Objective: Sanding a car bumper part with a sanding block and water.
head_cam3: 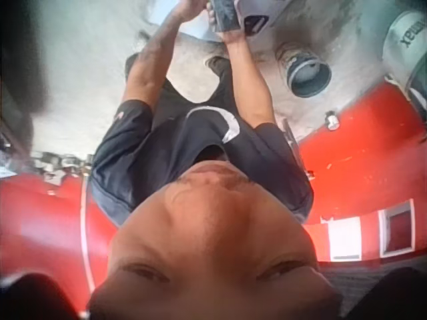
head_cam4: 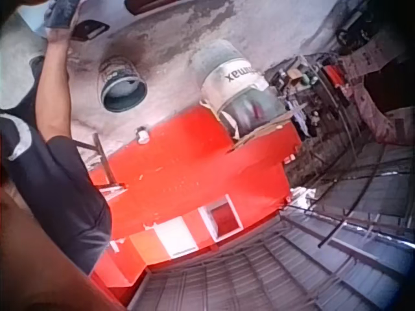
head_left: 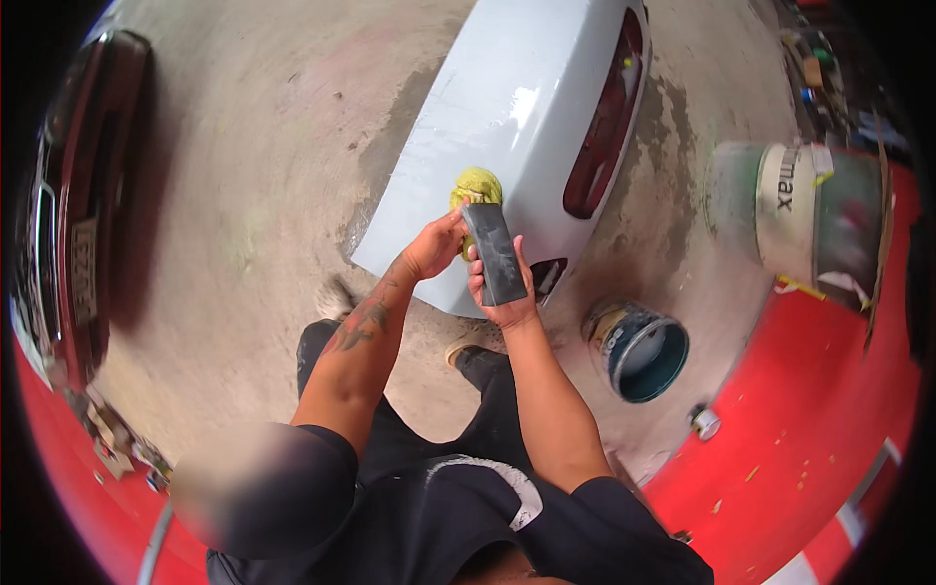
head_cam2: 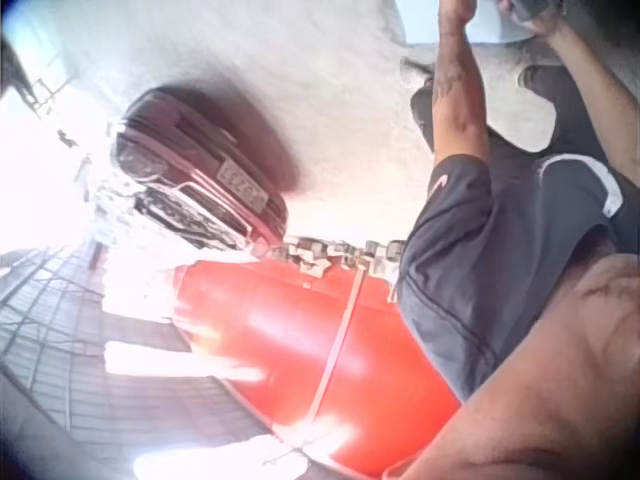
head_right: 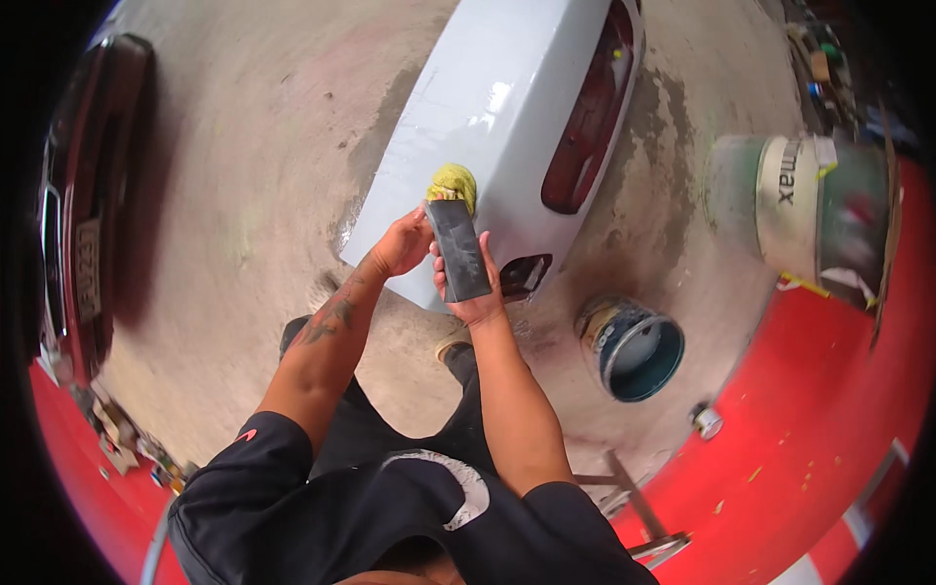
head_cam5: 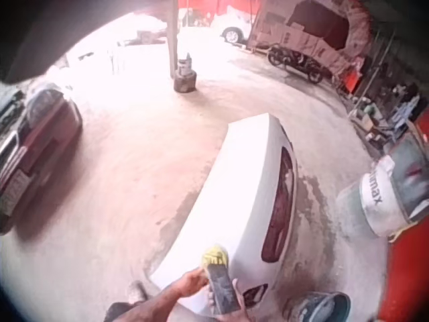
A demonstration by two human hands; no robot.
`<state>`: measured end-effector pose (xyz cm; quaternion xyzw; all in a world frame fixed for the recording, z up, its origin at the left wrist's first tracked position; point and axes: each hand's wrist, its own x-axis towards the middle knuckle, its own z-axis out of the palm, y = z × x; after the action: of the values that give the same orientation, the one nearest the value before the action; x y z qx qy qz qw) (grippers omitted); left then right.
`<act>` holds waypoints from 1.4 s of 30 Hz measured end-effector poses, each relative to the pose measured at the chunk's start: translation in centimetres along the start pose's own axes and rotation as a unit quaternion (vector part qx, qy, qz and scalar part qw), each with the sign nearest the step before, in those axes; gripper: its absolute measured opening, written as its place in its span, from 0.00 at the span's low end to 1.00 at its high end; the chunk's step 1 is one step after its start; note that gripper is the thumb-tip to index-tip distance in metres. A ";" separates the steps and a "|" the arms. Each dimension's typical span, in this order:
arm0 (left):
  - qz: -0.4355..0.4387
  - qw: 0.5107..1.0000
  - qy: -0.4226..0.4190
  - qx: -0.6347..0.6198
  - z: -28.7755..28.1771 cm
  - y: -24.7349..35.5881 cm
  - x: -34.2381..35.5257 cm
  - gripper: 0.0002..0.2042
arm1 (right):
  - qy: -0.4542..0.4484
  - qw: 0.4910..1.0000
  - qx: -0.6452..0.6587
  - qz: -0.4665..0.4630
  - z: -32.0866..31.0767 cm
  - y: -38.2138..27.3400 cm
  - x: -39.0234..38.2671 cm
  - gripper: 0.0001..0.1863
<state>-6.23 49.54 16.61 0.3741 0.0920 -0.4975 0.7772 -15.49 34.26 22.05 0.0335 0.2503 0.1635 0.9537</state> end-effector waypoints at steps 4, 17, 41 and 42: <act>-0.029 0.983 -0.167 -0.072 -1.2 1.0 -0.4 0.35 | -0.019 0.993 0.101 -0.056 -0.4 3.5 1.3 0.33; -0.053 0.979 -0.148 -0.131 -7.2 2.5 0.3 0.39 | 0.419 0.270 -0.790 -0.356 0.7 5.6 3.1 0.21; 0.389 0.663 0.148 0.622 -16.9 -6.6 2.6 0.28 | 0.144 -0.126 -0.931 -0.312 -2.6 -0.5 10.0 0.12; 0.388 0.662 0.163 0.621 -16.0 -4.5 5.7 0.28 | 0.205 -0.127 -0.900 -0.363 -2.3 -2.0 10.2 0.15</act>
<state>-3.56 55.27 0.28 0.8467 -0.2665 -0.0240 0.4599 -7.62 35.63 15.04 0.9870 -0.0284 0.1351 0.0828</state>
